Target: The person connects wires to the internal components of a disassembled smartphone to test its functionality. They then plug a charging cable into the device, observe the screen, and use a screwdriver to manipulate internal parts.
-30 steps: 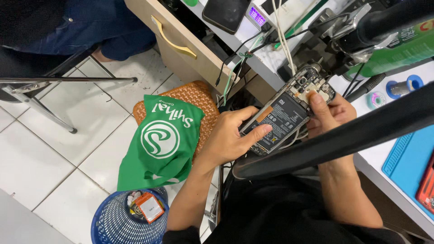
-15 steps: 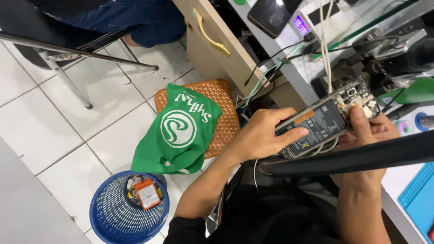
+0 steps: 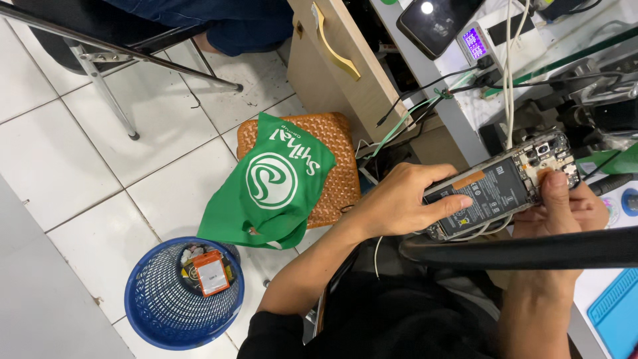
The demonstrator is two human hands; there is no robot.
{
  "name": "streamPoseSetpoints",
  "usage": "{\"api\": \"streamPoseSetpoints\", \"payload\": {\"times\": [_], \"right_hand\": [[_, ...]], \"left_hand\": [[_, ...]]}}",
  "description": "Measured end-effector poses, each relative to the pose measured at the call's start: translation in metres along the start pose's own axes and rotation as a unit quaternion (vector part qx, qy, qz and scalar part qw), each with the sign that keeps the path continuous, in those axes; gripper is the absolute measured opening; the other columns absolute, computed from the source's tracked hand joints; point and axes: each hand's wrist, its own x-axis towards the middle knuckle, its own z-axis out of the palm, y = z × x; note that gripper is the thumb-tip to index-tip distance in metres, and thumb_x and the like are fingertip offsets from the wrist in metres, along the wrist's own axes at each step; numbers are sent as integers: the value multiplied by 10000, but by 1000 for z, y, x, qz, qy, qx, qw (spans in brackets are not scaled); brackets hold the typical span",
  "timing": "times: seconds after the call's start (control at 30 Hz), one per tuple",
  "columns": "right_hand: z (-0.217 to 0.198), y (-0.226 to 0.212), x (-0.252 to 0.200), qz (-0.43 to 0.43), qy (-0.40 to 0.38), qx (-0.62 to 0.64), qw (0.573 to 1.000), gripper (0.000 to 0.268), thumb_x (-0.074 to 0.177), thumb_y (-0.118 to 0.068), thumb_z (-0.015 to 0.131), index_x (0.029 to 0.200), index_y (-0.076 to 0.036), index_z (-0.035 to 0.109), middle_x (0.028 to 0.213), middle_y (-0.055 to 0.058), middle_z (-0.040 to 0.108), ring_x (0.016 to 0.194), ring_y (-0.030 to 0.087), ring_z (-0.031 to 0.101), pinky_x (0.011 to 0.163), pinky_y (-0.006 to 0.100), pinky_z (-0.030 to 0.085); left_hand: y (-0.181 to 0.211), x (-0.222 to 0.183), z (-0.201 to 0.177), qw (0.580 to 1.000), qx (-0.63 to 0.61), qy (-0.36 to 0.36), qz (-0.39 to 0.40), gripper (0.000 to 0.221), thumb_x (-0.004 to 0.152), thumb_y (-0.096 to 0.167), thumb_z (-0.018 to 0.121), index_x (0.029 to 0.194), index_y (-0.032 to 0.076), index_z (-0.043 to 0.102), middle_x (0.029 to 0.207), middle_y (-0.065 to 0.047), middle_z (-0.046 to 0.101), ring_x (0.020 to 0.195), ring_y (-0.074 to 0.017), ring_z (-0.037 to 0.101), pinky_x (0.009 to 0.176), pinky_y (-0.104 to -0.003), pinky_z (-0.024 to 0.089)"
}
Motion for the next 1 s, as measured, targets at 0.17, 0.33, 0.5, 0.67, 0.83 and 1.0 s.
{"api": "streamPoseSetpoints", "payload": {"times": [0.17,0.33,0.5,0.67,0.83,1.0], "right_hand": [[-19,25,12,-19,-2,43,999,492,1080,-89,749,799,-195,358,699,-137,285,609,-36,370,631,153,429],[-3,7,4,-4,-3,85,996,249,940,-70,790,1135,-30,640,912,-45,662,778,4,672,812,179,659],[-8,9,3,-8,-25,63,998,273,942,-181,804,1101,-49,626,929,-26,659,858,75,686,859,267,668],[4,5,3,16,30,60,998,228,925,-45,762,1105,-93,631,1042,-44,696,880,-36,673,854,78,599],[-4,13,5,-28,-19,110,993,583,1061,-72,706,756,-237,237,732,-101,208,652,30,325,637,212,356],[15,-4,-2,3,49,88,995,204,880,-33,810,1010,-24,653,914,-69,669,743,-78,624,718,38,544]], "left_hand": [[2,1,-2,1000,-5,-3,-9,366,962,418,546,797,93,519,639,7,357,592,-136,329,587,-333,305],[5,0,-2,1000,-10,-6,-19,352,960,409,555,803,94,541,635,17,389,598,-124,346,587,-326,323],[2,1,1,1000,-6,-5,-18,350,961,405,563,832,79,569,652,5,394,608,-143,351,595,-332,325],[2,1,2,1000,-3,-5,-17,335,958,392,572,822,87,552,639,-4,436,603,-150,380,592,-337,348],[0,2,3,999,-12,-21,-24,313,978,380,581,937,74,633,682,8,460,612,-124,390,601,-314,345],[2,3,3,1000,7,-7,-26,276,970,352,603,964,80,645,732,2,609,621,-137,484,624,-315,428]]}}
